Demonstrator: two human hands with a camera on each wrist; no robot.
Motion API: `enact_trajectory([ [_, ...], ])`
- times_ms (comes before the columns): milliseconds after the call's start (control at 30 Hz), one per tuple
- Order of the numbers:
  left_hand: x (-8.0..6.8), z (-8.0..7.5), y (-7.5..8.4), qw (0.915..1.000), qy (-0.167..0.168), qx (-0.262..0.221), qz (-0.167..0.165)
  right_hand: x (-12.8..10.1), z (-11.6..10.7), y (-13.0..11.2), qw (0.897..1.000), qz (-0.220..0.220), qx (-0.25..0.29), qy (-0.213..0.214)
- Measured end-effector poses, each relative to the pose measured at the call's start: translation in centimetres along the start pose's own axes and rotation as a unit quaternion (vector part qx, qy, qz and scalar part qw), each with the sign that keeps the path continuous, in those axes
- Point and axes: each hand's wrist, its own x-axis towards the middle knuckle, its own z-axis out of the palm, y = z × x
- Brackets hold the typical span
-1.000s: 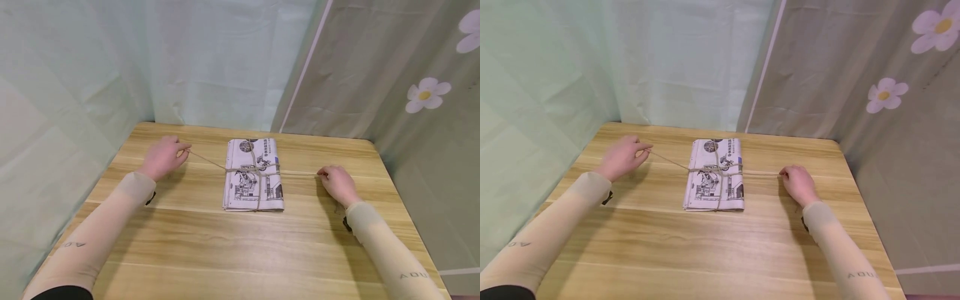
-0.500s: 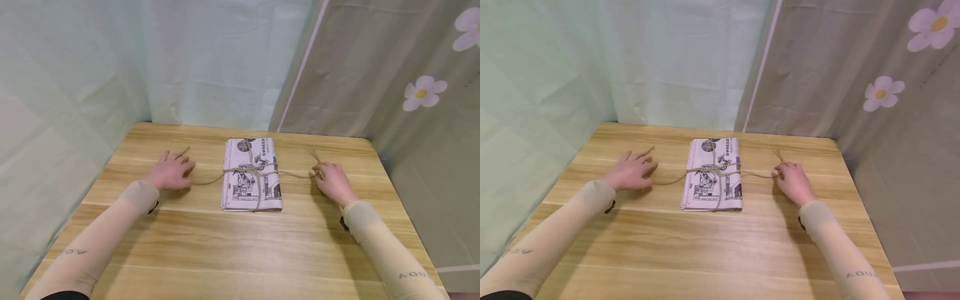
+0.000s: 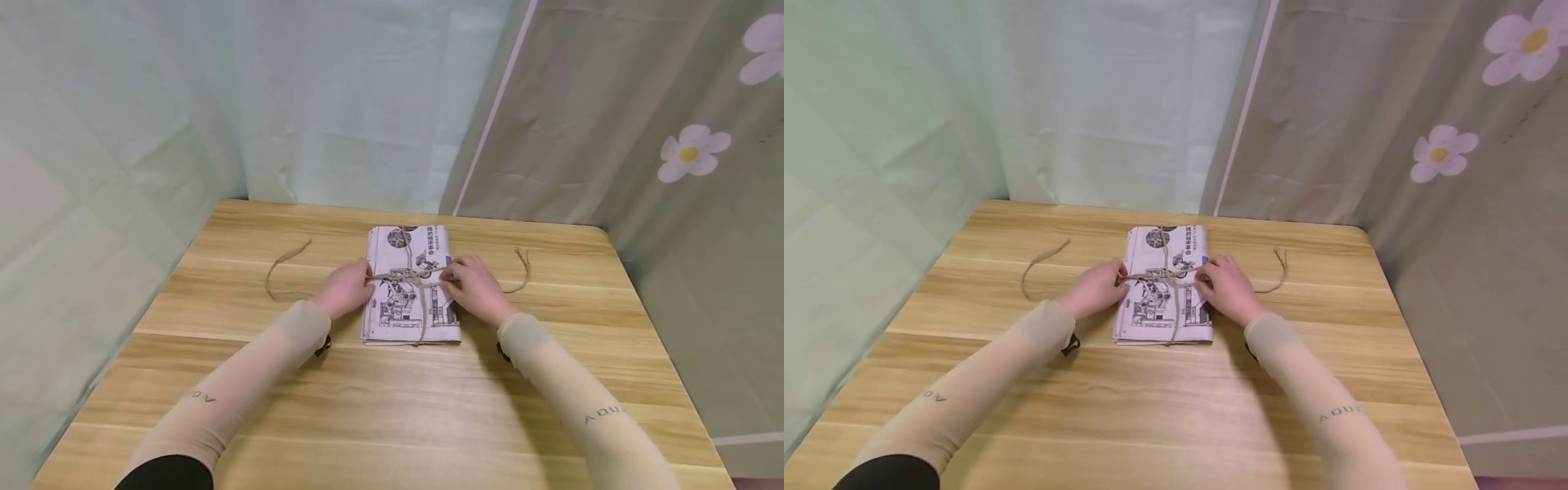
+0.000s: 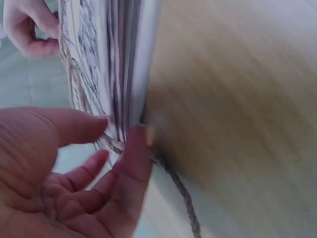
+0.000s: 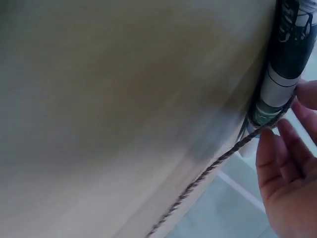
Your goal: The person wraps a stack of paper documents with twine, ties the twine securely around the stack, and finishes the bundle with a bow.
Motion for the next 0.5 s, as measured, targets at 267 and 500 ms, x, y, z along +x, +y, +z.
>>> enact_trajectory([
  [267, 0.3, 0.1, 0.5, 0.9997, 0.012, 0.02, -0.007, 1.3, 1.0, -0.3, 0.999, -0.031, 0.01, 0.018],
  [500, 0.1, 0.4, 1.4, 0.9998, 0.002, 0.002, 0.02, 1.9, 1.0, -0.6, 0.999, -0.008, 0.037, 0.011],
])
